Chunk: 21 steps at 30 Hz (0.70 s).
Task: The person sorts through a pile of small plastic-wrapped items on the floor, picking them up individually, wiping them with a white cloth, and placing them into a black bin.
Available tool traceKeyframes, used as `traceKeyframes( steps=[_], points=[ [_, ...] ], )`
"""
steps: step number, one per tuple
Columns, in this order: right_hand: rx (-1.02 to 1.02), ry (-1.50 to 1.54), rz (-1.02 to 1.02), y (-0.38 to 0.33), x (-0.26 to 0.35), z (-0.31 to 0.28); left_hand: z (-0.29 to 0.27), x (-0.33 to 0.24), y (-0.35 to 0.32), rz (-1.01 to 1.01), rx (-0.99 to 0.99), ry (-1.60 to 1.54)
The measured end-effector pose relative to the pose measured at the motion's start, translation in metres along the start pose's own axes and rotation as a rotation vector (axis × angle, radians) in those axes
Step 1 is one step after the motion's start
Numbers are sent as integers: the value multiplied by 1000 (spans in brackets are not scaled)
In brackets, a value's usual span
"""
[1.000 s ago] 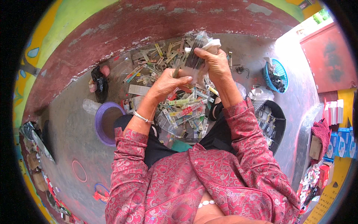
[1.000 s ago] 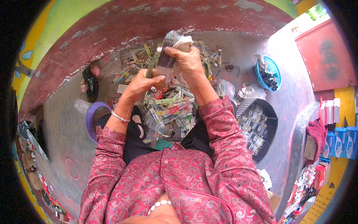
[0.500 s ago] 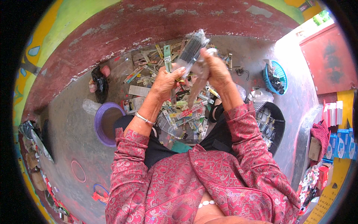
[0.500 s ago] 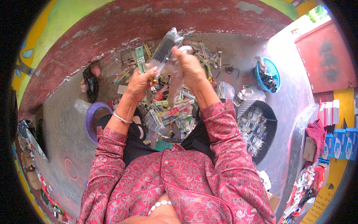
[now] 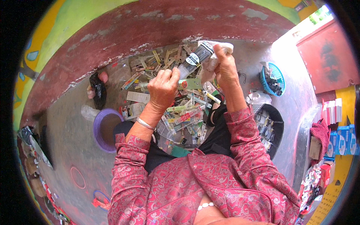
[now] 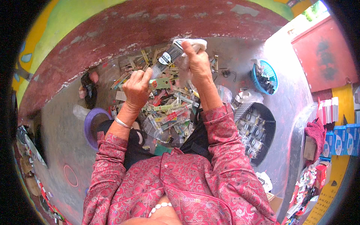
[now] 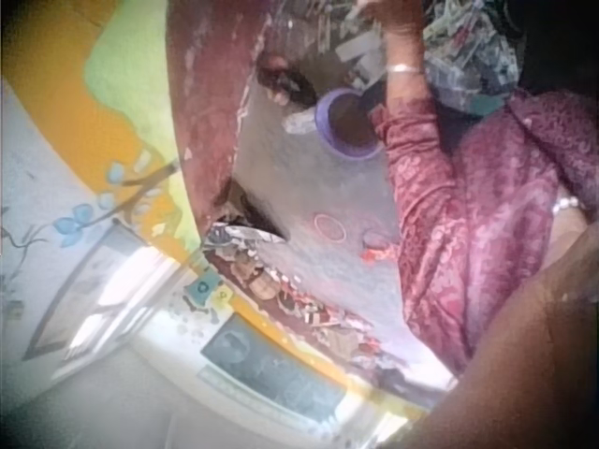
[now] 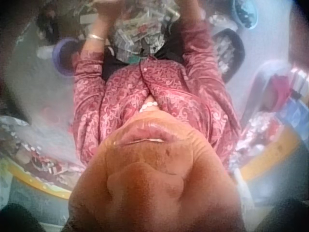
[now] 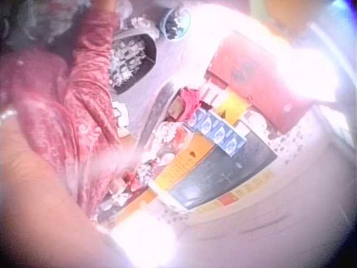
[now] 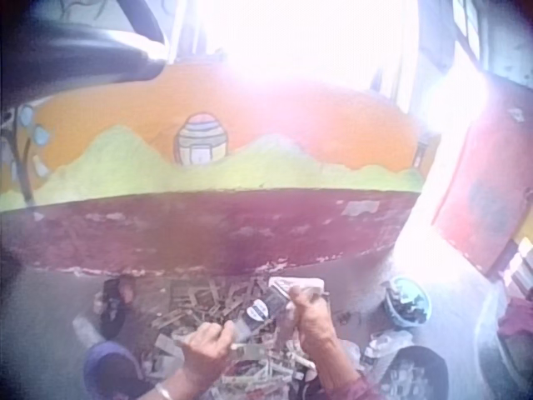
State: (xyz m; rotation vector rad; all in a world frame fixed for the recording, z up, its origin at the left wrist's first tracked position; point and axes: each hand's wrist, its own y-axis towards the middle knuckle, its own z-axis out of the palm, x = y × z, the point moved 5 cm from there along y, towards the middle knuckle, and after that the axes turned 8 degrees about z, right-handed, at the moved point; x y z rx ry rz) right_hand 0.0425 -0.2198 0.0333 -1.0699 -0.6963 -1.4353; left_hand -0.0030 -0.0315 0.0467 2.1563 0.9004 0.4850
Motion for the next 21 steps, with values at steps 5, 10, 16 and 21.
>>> traceKeyframes(
  steps=[5, 10, 16, 21],
  points=[
    [-25, 238, 81, 8, -25, -1, 1, -7, 3, 97, -12, 54],
    [33, 301, 118, -6, -23, 17, 2, -5, -1, 81, 32, 64],
    [-110, 145, 97, 7, -27, -6, 4, -2, 3, -11, 39, 47],
    [-104, 0, 52, 5, -26, 2, 12, -14, 8, 4, 74, 15]
  ],
)
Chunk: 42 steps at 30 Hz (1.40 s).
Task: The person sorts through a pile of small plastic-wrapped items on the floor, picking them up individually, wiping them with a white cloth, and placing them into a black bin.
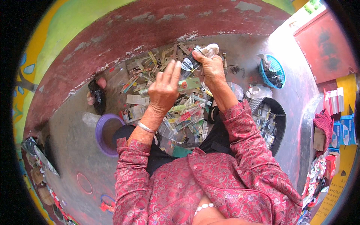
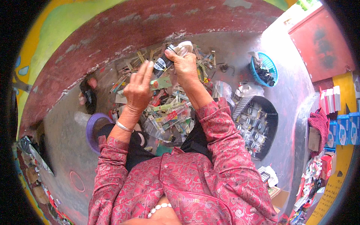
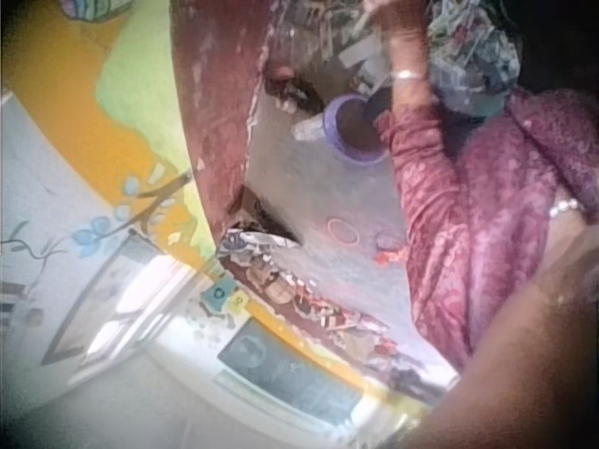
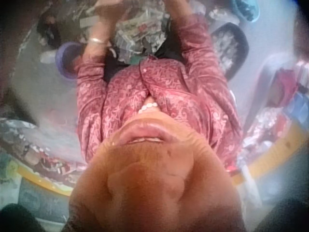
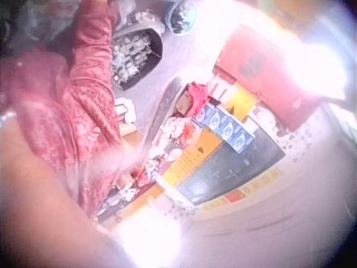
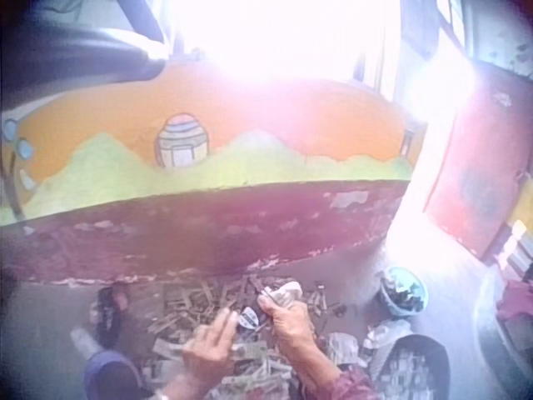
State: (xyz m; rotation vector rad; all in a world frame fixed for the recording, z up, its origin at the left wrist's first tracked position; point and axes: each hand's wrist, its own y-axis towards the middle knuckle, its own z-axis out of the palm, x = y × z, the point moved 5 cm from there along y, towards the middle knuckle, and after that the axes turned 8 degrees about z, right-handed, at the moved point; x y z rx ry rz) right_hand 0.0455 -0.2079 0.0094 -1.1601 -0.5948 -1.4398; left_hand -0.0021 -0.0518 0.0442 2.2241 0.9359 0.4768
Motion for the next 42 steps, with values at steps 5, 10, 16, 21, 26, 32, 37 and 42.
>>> traceKeyframes(
  steps=[5, 10, 16, 21, 26, 32, 37, 42],
  points=[
    [71, -100, 57, -12, 7, 12, 12, 4, -12, 25, 27, -16],
    [188, 263, 277, -7, -16, 11, 14, 14, -9, 24, 29, 59],
    [358, 347, 457, 1, 8, -11, 15, 18, -14, -32, 80, 21],
    [64, 466, 181, 16, 29, -40, 41, 58, -39, -624, 118, -633],
    [-60, 280, -74, 10, 40, -39, 34, 33, -15, -1063, 36, -1575],
    [470, 95, 195, -30, 21, 22, 22, 4, -7, -976, 132, -1750],
    [373, 183, 212, -27, -5, 31, 31, 4, -17, -1043, 58, -1748],
    [492, 140, 250, -48, -4, 52, 23, 23, -15, -988, -100, -1765]
  ],
)
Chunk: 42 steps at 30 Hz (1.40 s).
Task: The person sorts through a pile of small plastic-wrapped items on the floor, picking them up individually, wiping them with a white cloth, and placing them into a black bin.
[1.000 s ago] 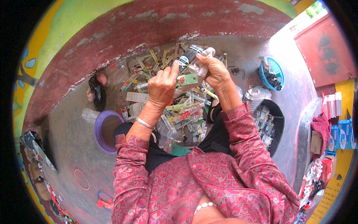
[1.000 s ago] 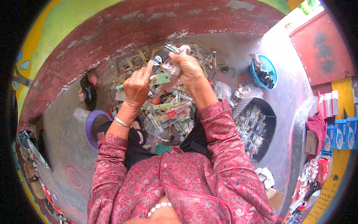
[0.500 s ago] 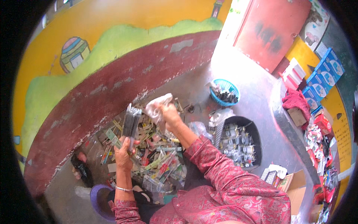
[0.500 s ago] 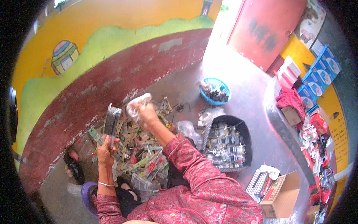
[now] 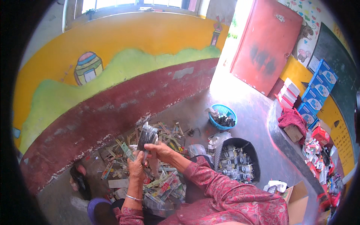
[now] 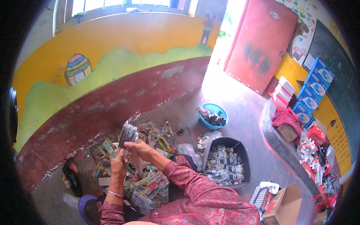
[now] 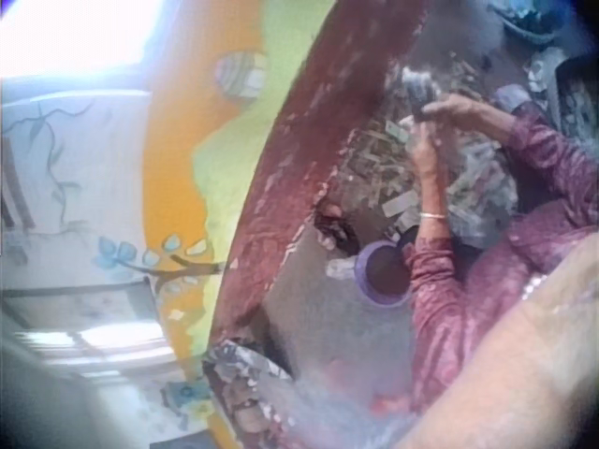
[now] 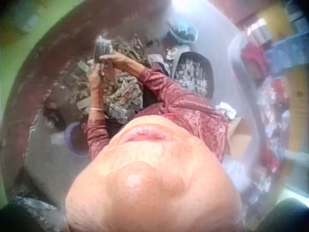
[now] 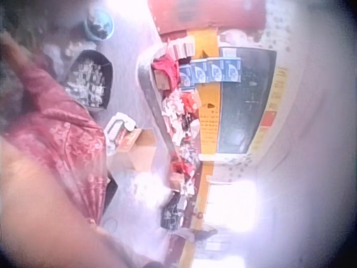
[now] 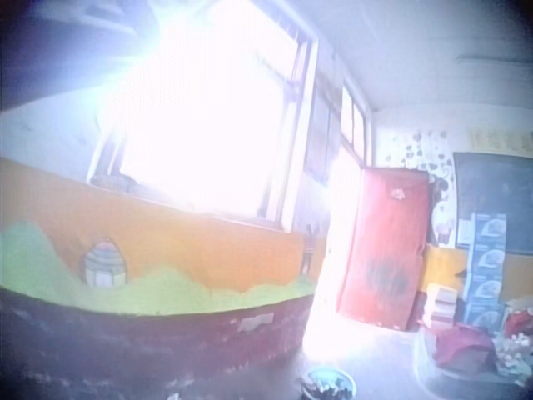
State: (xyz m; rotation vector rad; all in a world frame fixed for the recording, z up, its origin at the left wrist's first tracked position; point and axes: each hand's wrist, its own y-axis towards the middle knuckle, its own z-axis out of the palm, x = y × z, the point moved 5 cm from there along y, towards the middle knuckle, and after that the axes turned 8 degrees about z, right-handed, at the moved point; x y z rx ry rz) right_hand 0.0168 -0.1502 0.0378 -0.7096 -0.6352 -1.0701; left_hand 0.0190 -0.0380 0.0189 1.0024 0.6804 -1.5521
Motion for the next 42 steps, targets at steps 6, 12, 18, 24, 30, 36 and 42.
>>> traceKeyframes(
  steps=[6, 12, 18, 24, 30, 36, 42],
  points=[
    [-39, -282, 18, -2, -10, -22, 2, 0, -2, 29, -89, 60],
    [-179, -255, -66, -7, -7, -35, 16, 21, -6, -104, -30, 83],
    [-251, 643, -200, 1, 54, -103, -11, 25, -9, -159, -19, 177],
    [-191, 304, 9, 17, 35, -100, -11, 40, 8, -221, -60, 178],
    [-36, 193, 302, 41, 9, -110, 10, 58, 24, -238, -96, 227],
    [-249, -19, 220, 58, -2, -101, 3, 64, 35, -101, -161, 262],
    [-659, -419, -291, 23, 55, -129, -1, 64, 37, -126, -129, 306]
  ],
)
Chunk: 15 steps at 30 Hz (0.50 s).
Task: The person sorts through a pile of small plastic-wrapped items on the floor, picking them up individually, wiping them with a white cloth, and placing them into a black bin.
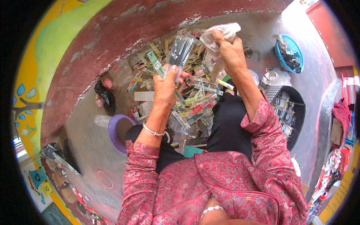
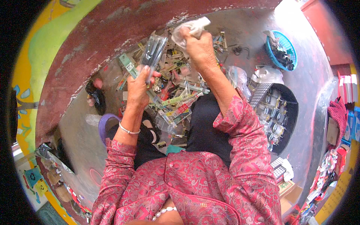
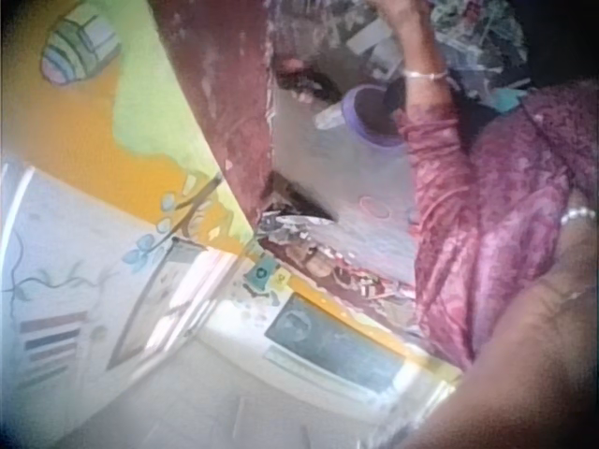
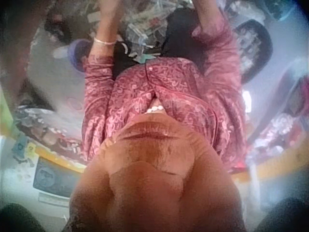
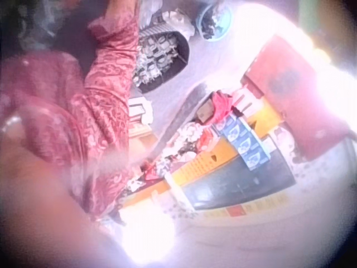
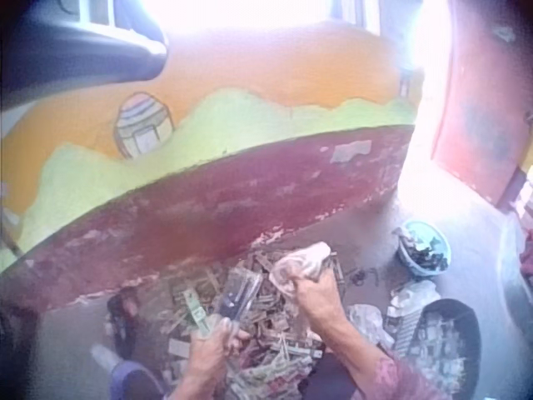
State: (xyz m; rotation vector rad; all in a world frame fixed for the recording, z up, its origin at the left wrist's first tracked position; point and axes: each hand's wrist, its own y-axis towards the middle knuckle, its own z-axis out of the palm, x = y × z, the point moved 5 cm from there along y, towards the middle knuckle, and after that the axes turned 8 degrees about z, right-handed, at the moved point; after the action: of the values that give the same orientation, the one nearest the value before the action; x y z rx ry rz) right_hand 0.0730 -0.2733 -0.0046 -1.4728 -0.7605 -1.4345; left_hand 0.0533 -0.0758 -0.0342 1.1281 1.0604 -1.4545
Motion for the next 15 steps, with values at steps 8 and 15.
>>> traceKeyframes(
  steps=[8, 15],
  points=[
    [279, -686, -1013, -49, 13, 62, 4, -4, -5, -17, -16, -154],
    [354, -120, 100, -36, 10, 37, -26, -17, -9, 63, -10, -20]
  ],
)
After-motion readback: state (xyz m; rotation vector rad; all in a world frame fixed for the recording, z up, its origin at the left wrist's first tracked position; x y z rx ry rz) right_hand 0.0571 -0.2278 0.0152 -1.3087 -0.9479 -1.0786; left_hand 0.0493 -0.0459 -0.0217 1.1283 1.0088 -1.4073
